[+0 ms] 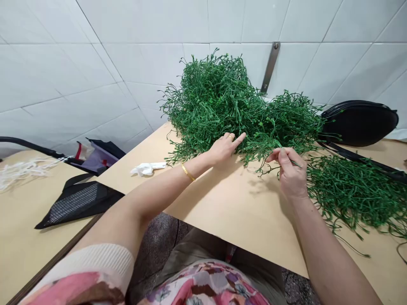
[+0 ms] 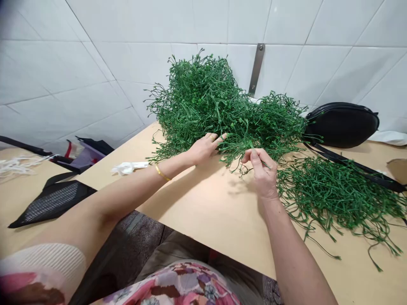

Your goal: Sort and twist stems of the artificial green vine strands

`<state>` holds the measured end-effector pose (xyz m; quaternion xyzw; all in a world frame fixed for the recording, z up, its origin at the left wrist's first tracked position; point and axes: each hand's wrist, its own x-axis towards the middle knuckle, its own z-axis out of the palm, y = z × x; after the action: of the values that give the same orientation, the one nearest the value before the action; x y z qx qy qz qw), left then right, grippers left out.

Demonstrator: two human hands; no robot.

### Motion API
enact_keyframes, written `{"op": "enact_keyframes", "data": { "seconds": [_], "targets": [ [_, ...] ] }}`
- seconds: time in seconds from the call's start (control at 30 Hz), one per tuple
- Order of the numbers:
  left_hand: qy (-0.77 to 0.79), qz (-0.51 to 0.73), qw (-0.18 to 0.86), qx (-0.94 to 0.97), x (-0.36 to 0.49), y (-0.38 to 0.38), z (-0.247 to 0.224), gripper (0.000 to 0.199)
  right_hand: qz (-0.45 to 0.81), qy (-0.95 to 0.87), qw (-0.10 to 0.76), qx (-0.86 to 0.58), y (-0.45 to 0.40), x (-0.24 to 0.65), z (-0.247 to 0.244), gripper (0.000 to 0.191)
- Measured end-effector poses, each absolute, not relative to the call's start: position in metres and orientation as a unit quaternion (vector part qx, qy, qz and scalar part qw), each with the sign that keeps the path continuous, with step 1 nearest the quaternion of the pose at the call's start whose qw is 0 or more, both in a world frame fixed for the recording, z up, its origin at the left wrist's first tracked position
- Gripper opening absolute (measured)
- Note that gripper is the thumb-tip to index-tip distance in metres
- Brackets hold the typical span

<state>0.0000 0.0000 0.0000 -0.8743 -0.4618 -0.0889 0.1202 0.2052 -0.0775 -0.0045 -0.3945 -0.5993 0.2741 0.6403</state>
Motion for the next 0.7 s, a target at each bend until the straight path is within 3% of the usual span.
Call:
{"op": "enact_keyframes", "data": {
  "seconds": [0.1,0.2,0.27,0.4,0.47,0.53,0.6,0.7],
  "targets": [
    [-0.412,-0.146,0.123,-0.891,-0.014,-0.038,0.002,0.054,0.210,-0.620,0.637,-0.407,-0.081,0.204,0.001,0.025],
    [-0.401,-0.223,0.055,-0.887,-0.025,-0.076,0.003,0.038,0.115,-0.677,0.600,-0.411,-0.089,0.202,0.006,0.022],
    [-0.426,-0.310,-0.021,-0.849,-0.028,-0.099,0.002,0.030,0.018,-0.765,0.503,-0.403,-0.098,0.201,0.007,0.019],
    [-0.490,-0.416,-0.285,-0.711,-0.019,-0.131,-0.006,0.021,-0.189,-0.893,0.200,-0.356,-0.125,0.196,-0.002,0.022],
    [-0.489,-0.425,-0.439,-0.623,-0.008,-0.138,-0.012,0.016,-0.246,-0.897,0.126,-0.345,-0.140,0.192,-0.010,0.025],
    [-0.482,-0.412,-0.522,-0.570,0.002,-0.142,-0.017,0.017,-0.268,-0.894,0.096,-0.346,-0.152,0.189,-0.017,0.025],
    [-0.478,-0.435,-0.515,-0.562,0.009,-0.146,-0.018,0.022,-0.264,-0.894,0.079,-0.352,-0.160,0.185,-0.024,0.025],
    [-0.486,-0.525,-0.388,-0.581,0.013,-0.156,-0.014,0.027,-0.237,-0.890,0.077,-0.382,-0.165,0.181,-0.031,0.025]
  ]
}}
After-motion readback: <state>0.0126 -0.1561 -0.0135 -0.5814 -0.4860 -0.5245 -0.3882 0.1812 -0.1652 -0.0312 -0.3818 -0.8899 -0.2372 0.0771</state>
